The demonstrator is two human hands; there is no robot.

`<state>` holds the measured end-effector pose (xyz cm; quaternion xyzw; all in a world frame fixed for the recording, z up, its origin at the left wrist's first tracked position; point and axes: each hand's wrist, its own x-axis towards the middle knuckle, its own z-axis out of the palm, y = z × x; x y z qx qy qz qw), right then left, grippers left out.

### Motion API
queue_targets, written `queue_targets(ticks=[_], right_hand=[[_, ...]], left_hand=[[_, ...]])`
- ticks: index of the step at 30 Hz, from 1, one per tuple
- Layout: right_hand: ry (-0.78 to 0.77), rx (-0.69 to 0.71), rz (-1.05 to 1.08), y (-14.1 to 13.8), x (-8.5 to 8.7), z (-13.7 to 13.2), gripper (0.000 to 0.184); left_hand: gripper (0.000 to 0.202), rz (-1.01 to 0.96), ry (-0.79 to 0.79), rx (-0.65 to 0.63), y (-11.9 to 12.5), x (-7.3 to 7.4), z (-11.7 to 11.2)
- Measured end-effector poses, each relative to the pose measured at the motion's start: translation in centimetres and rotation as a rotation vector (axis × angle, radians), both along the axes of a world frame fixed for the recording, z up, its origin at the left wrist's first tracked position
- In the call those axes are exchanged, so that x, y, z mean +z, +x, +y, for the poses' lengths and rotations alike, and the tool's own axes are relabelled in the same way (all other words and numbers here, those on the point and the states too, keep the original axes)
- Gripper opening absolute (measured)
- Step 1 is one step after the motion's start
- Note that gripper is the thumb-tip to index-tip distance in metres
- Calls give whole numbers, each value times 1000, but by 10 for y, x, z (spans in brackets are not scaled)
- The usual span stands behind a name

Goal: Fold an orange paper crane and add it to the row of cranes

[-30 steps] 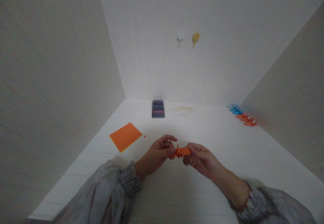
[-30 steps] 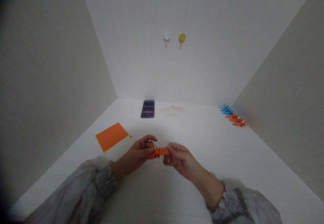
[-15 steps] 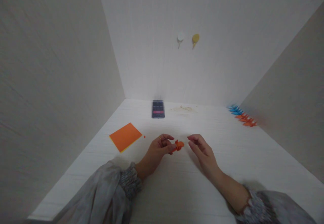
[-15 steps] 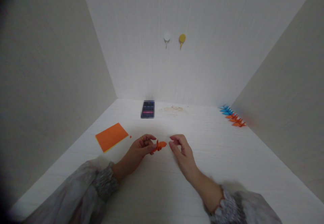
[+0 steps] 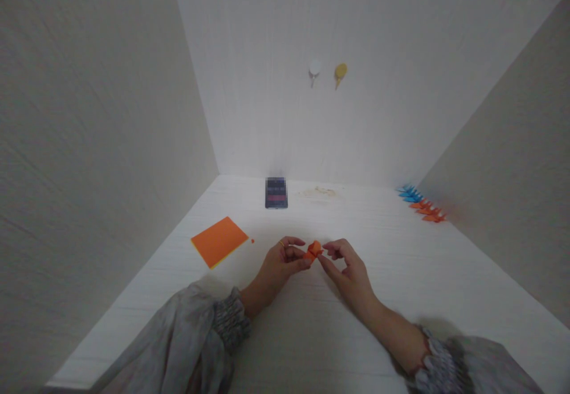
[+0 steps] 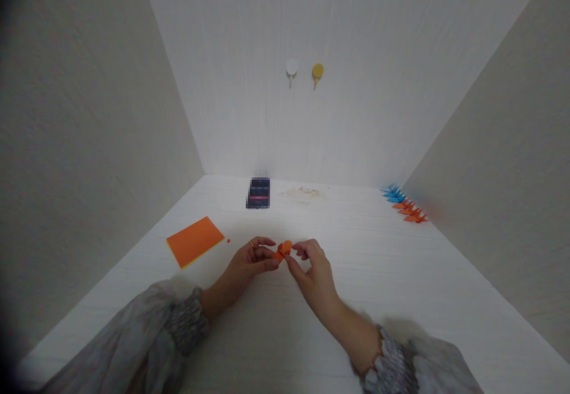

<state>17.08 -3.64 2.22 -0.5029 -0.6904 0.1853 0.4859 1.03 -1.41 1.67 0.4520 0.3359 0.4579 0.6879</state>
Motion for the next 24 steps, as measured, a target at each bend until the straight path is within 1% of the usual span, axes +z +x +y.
queue_targets(ticks=[2, 4, 9, 13, 17, 24], right_hand=[[-3, 20, -11, 0, -1, 1, 5], [10, 25, -13, 0, -1, 1, 7], [70, -4, -28, 3, 1, 1, 9], [117, -24, -49, 5, 2, 0, 9], [161, -21, -84, 4, 4, -2, 7], [219, -12, -144, 5, 5, -4, 7]], left_hand=[[44, 4, -2, -6, 0, 0, 0], [45, 10, -10, -11, 0, 1, 0], [50, 11, -27, -36, 1, 2, -1], [49, 46, -8, -30, 0, -1, 0], [51, 16, 10, -59, -1, -3, 0], [52, 24, 18, -79, 0, 0, -2]])
